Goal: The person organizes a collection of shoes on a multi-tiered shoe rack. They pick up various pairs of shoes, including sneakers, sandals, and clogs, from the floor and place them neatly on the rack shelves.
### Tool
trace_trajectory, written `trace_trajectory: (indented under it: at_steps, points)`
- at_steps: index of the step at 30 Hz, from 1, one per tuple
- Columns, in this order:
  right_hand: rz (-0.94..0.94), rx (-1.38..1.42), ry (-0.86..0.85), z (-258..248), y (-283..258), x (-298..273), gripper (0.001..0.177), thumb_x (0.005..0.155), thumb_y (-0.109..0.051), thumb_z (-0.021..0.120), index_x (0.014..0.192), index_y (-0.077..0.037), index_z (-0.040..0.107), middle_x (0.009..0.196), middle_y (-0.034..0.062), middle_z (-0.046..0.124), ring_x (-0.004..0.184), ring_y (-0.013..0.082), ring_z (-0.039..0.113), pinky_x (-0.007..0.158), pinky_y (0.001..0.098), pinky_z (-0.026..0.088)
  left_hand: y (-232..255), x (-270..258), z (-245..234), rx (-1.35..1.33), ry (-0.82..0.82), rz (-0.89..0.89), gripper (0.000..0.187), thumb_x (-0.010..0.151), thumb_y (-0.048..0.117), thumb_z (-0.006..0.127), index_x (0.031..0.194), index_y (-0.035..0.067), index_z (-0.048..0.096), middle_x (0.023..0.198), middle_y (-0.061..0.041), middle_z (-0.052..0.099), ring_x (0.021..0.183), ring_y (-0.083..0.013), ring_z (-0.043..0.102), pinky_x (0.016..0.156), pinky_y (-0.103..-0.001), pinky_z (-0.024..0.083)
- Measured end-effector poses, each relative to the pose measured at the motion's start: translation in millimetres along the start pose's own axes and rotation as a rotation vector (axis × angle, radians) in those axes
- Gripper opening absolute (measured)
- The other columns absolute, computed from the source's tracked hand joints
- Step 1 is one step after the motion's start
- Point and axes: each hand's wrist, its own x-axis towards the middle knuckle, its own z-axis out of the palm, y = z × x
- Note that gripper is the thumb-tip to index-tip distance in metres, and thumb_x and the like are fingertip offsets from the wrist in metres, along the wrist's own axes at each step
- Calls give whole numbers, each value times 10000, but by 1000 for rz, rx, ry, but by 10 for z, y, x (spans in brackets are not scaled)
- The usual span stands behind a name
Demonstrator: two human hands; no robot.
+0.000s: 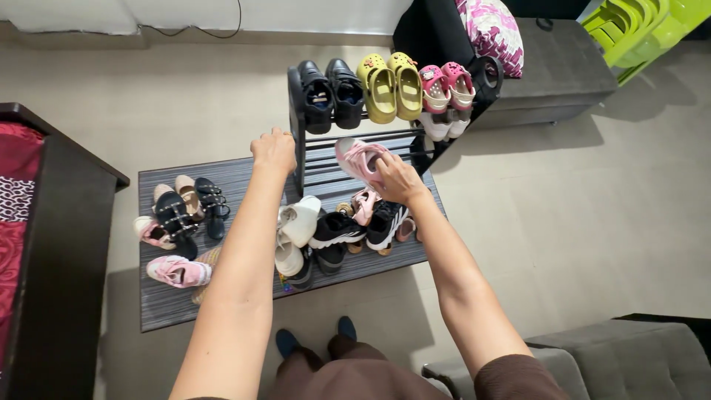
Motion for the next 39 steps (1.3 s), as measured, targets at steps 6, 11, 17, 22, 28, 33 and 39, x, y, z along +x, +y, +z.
trace_trajectory:
  at_steps: [6,11,17,22,28,33,39]
  points:
    - [239,72,-96,617,359,-65,300,841,-155,746,1059,6,616,1149,187,609,1012,372,641,847,459,562,306,111,146,8,-72,-8,411,841,151,722,1244,91,672,1264,-109,611,1133,-339,664,857,-526,576]
    - [218,173,-52,1156,346,151,255,823,34,631,1074,4,608,1144,196,584,1052,382,631,873,453,556,248,141,277,13,-158,-69,400,853,150,720,1249,107,685,1314,-105,605,1168,-338,661,877,-520,581]
    - [192,277,7,1550,160,549,405,769,119,567,1163,25,593,1229,232,549,1084,417,613,874,461,552,-32,79,568,18,-216,-149,422,852,178,730,1263,100,678,1320,-115,601,1184,-341,650,873,-553,576]
    - [231,335,-18,1856,41,816,402,853,71,572,1249,10,585,1316,236,538,1098,426,622,873,468,563,-302,-82,750,21,-264,-239,416,870,197,718,1273,102,677,1357,-118,589,1200,-346,649,881,-551,581]
    - [243,410,55,2086,-47,1037,418,910,20,581,1325,-31,566,1414,256,482,1114,436,638,855,468,581,-517,-260,913,3,-260,-304,392,893,173,683,1277,95,675,1355,-125,596,1200,-356,650,875,-536,589]
    - [360,495,-10,1920,-185,1154,518,957,-14,569,1457,-57,441,1510,295,410,1011,458,657,787,493,597,-503,-306,991,-5,-267,-315,396,869,160,688,1258,86,687,1410,-137,555,1204,-362,639,852,-524,595]
    - [550,566,87,1689,-374,1134,651,916,-138,679,1501,-137,394,1396,327,450,876,369,749,743,451,627,-518,-342,1047,-43,-296,-326,403,862,147,697,1260,85,693,1392,-137,571,1209,-349,643,888,-501,587]
